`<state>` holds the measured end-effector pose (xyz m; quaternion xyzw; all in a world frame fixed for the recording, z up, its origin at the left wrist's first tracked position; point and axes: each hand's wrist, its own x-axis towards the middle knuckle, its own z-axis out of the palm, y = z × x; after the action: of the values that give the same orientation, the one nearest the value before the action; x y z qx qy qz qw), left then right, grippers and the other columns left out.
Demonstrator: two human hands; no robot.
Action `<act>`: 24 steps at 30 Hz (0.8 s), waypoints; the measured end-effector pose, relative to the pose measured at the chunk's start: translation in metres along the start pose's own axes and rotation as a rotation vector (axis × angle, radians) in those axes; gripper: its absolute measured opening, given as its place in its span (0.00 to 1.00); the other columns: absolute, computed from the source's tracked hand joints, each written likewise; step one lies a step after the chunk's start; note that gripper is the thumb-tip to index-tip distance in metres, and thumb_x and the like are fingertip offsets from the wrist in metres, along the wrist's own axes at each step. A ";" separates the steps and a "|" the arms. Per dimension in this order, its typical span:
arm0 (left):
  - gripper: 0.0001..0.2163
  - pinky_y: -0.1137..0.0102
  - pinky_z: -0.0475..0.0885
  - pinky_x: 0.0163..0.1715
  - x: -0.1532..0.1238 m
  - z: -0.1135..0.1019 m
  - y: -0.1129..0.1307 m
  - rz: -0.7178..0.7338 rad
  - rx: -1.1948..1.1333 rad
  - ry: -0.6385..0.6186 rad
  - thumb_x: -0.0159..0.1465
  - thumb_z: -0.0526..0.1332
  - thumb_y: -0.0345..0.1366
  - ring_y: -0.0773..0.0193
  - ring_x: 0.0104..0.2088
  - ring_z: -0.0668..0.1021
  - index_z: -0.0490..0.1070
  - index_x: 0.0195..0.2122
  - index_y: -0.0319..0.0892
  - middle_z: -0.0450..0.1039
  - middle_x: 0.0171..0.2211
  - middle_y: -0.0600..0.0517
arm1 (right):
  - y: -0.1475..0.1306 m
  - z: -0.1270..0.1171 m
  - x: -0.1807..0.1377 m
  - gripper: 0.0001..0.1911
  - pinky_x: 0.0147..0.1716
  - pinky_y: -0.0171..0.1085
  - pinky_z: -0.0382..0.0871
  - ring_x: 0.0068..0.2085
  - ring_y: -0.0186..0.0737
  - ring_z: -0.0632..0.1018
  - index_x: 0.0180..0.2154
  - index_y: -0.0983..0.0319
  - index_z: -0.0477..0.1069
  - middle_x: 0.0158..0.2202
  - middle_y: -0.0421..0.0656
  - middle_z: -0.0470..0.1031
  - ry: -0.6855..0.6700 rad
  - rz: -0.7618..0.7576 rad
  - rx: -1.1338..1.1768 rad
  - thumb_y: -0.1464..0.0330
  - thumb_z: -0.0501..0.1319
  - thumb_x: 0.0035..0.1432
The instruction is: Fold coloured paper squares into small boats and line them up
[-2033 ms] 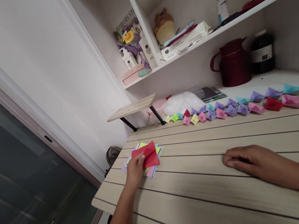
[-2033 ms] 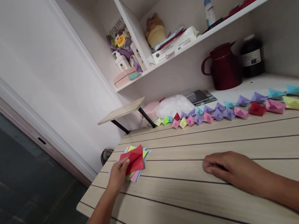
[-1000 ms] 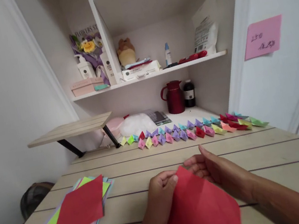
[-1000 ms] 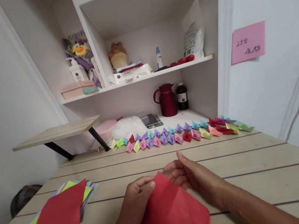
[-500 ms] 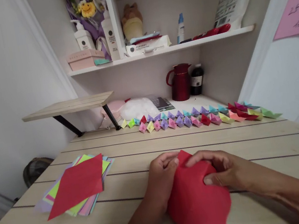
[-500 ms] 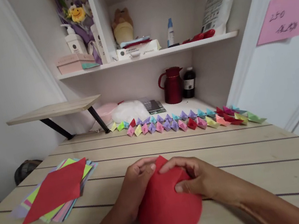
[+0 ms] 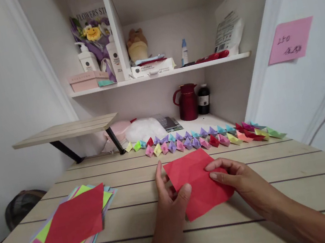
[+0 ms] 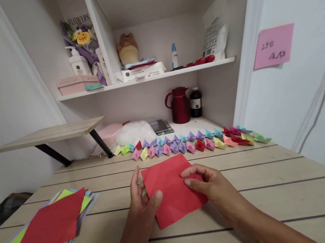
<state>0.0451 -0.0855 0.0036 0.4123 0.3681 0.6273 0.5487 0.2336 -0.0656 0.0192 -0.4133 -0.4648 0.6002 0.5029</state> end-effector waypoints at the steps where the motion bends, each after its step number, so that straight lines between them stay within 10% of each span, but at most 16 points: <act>1: 0.52 0.62 0.72 0.47 -0.003 0.004 0.002 0.013 -0.035 -0.012 0.47 0.72 0.44 0.50 0.52 0.74 0.39 0.67 0.53 0.60 0.61 0.41 | 0.001 0.002 -0.001 0.15 0.30 0.35 0.68 0.31 0.38 0.76 0.36 0.59 0.75 0.31 0.40 0.78 0.006 -0.006 -0.003 0.61 0.71 0.45; 10: 0.27 0.60 0.72 0.47 -0.005 -0.006 0.008 -0.073 0.279 0.060 0.51 0.67 0.36 0.48 0.49 0.75 0.69 0.55 0.47 0.74 0.49 0.47 | 0.008 0.011 -0.003 0.23 0.33 0.37 0.70 0.34 0.41 0.76 0.43 0.57 0.73 0.37 0.41 0.77 -0.042 -0.049 -0.023 0.61 0.72 0.44; 24: 0.25 0.66 0.73 0.41 -0.009 -0.003 0.004 -0.111 0.356 -0.039 0.50 0.67 0.34 0.54 0.42 0.77 0.72 0.51 0.47 0.77 0.44 0.49 | 0.005 0.016 -0.006 0.17 0.26 0.34 0.64 0.27 0.36 0.73 0.36 0.59 0.75 0.29 0.39 0.75 0.066 -0.031 0.012 0.60 0.71 0.43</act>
<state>0.0416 -0.0951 0.0054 0.4942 0.4846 0.5128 0.5079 0.2183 -0.0739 0.0176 -0.4223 -0.4507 0.5814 0.5297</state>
